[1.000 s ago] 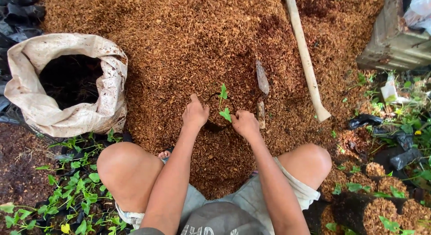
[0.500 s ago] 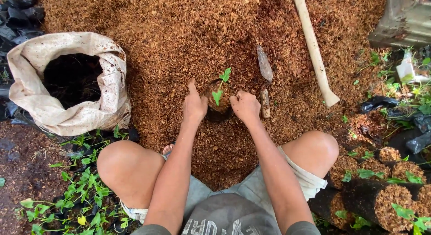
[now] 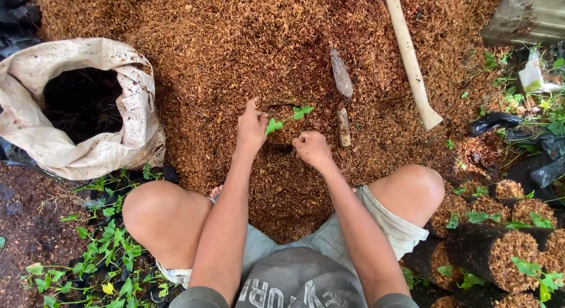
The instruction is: The person sits on a pile of wood chips and plants small green seedlings into black plastic bags filled with soil. They use their hands to open the bags, place the seedlings inside, and cover the roots with soil from the surrounding pile.
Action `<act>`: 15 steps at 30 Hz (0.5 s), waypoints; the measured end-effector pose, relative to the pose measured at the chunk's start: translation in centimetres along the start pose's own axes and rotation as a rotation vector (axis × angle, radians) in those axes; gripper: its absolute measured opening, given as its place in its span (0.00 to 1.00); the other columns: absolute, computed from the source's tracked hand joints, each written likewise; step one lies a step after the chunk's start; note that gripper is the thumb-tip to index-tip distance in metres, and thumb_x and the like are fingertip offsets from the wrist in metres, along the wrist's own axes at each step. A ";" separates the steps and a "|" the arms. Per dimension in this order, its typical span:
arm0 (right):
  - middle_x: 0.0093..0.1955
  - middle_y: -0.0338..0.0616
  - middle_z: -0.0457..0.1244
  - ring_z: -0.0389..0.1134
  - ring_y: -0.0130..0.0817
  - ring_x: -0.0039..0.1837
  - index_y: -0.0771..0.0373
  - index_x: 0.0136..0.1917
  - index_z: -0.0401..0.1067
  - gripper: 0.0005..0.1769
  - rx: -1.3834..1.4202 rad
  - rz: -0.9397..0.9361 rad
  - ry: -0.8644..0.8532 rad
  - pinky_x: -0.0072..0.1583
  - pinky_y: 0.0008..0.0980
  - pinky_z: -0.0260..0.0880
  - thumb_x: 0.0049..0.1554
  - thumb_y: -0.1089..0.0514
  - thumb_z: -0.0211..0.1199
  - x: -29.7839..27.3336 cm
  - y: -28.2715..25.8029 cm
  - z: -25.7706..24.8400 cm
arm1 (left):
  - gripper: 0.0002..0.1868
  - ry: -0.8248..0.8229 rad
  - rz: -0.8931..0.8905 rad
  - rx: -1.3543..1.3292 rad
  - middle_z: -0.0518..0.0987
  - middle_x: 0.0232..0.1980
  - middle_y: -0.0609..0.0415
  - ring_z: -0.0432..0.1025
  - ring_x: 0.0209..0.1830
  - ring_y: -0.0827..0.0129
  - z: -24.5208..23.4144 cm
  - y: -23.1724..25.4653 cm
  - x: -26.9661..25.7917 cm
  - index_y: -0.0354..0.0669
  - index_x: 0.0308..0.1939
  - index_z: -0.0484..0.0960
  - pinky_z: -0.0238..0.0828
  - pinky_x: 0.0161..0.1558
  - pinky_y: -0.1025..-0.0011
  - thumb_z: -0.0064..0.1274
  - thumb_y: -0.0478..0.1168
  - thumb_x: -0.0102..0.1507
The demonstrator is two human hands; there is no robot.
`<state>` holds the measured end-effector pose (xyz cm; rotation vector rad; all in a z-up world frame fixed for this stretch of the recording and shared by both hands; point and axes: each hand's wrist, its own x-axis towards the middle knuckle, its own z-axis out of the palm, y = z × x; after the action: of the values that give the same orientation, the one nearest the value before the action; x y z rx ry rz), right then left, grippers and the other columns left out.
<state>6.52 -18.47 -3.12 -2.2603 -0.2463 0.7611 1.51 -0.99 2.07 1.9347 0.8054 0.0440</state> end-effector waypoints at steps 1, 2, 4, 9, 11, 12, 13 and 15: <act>0.27 0.46 0.68 0.70 0.39 0.34 0.60 0.32 0.74 0.15 0.015 -0.001 -0.024 0.42 0.37 0.67 0.59 0.54 0.57 -0.3 -0.1 0.1 | 0.31 -0.014 -0.006 0.023 0.77 0.58 0.29 0.78 0.53 0.49 0.1 -0.1 0.2 0.43 0.75 0.60 0.80 0.45 0.60 0.47 0.27 0.67; 0.27 0.46 0.68 0.70 0.39 0.34 0.60 0.32 0.74 0.15 0.016 -0.004 -0.026 0.42 0.37 0.67 0.59 0.54 0.57 -0.4 -0.5 -0.5 | 0.31 -0.011 -0.006 0.024 0.77 0.58 0.29 0.78 0.53 0.49 0.5 -1.0 0.8 0.43 0.75 0.60 0.80 0.45 0.60 0.47 0.27 0.67; 0.30 0.51 0.69 0.71 0.44 0.37 0.63 0.36 0.77 0.16 -0.020 -0.057 -0.023 0.43 0.41 0.68 0.59 0.52 0.58 -1.0 -1.0 -1.3 | 0.24 0.030 0.088 0.103 0.76 0.58 0.33 0.77 0.54 0.46 1.1 -3.1 1.5 0.39 0.69 0.67 0.77 0.49 0.51 0.45 0.30 0.68; 0.41 0.62 0.69 0.69 0.49 0.38 0.68 0.48 0.77 0.13 -0.051 -0.187 0.042 0.45 0.47 0.70 0.60 0.59 0.56 -3.4 -2.7 -3.5 | 0.16 0.077 0.121 0.228 0.73 0.59 0.39 0.76 0.52 0.46 1.5 -6.4 1.3 0.38 0.58 0.72 0.76 0.49 0.50 0.45 0.31 0.65; 0.46 0.66 0.69 0.72 0.59 0.43 0.70 0.52 0.77 0.14 -0.077 -0.255 0.084 0.46 0.54 0.70 0.59 0.60 0.56 -4.5 -3.9 -4.4 | 0.14 0.080 0.130 0.260 0.71 0.59 0.38 0.76 0.50 0.42 1.4 -6.5 0.4 0.37 0.54 0.73 0.76 0.48 0.46 0.47 0.32 0.64; 0.52 0.63 0.69 0.71 0.59 0.51 0.68 0.56 0.76 0.15 -0.131 -0.331 0.050 0.52 0.54 0.71 0.59 0.62 0.55 -4.9 -4.2 -4.7 | 0.14 0.045 0.158 0.312 0.70 0.59 0.41 0.77 0.50 0.46 1.3 -6.5 0.0 0.37 0.54 0.73 0.77 0.47 0.49 0.48 0.31 0.63; 0.58 0.60 0.68 0.71 0.60 0.58 0.66 0.60 0.75 0.18 -0.185 -0.405 0.020 0.59 0.53 0.71 0.58 0.64 0.53 -5.2 -4.5 -5.0 | 0.15 0.007 0.192 0.364 0.68 0.58 0.44 0.77 0.50 0.49 1.3 -6.3 -0.3 0.37 0.54 0.74 0.77 0.47 0.52 0.48 0.30 0.63; 0.61 0.58 0.68 0.70 0.59 0.61 0.66 0.62 0.75 0.20 -0.222 -0.400 -0.031 0.61 0.53 0.70 0.58 0.66 0.52 -4.3 -4.1 -4.5 | 0.12 -0.024 0.329 0.529 0.70 0.57 0.47 0.76 0.42 0.60 1.1 -6.3 -1.2 0.41 0.52 0.75 0.75 0.41 0.63 0.49 0.34 0.63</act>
<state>5.91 -19.78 4.16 -2.2971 -0.8052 0.5771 -2.26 -0.78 -3.20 2.5501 0.5031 0.0053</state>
